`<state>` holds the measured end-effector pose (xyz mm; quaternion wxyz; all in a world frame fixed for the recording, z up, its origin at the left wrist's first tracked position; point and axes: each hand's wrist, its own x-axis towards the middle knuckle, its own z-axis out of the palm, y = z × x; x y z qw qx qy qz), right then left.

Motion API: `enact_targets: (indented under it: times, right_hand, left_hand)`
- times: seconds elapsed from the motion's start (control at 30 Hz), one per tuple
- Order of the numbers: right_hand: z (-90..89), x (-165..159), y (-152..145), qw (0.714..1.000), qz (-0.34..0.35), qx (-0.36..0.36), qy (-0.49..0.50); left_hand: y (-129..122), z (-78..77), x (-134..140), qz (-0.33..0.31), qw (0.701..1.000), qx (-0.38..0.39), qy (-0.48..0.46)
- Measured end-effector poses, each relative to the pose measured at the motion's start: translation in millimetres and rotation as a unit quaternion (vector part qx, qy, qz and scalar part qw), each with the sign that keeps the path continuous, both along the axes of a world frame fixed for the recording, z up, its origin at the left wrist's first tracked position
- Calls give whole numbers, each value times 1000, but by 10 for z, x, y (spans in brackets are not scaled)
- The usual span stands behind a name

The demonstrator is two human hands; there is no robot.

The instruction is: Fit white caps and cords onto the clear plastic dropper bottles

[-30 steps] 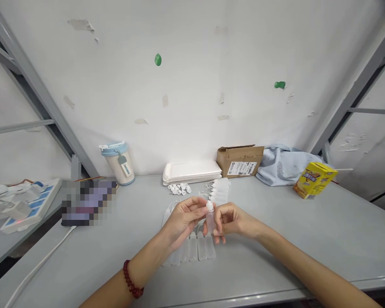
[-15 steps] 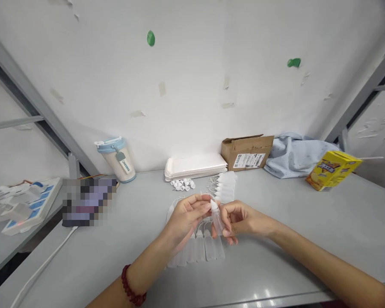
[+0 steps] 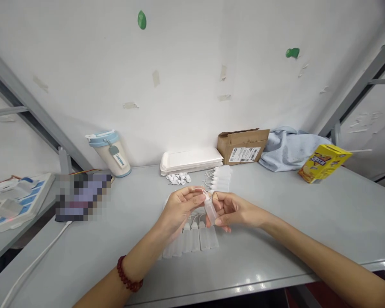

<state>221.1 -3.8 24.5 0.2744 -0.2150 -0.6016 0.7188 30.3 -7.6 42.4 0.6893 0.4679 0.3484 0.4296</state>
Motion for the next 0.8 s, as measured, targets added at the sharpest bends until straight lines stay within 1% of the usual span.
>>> enact_targets:
  times: [0.13,0.33,0.4,0.5,0.6,0.67,0.8]
  right_hand:
    - [-23,8,15,1000,-8,3,1]
    - [-9,-2,5,1000,-22,4,13]
    - [-12,4,13,1000,-17,0,15]
    - [-26,20,30,1000,-10,-4,2]
    - [-27,29,36,1000,-14,-7,-9]
    - [-17,30,33,1000,-16,-15,0]
    - [2,31,30,999,-23,-42,22]
  left_hand:
    - [23,-11,-25,-21,1000,8,-7]
    - [8,31,-10,-36,999,27,-8]
    - [7,31,-4,-29,999,33,-3]
    - [23,5,-10,-10,1000,14,13]
    - [53,-26,-28,-16,1000,-2,19]
    - [71,-37,-42,-23,1000,-1,16]
    - [83,-34,-64,-9,1000,-3,-11]
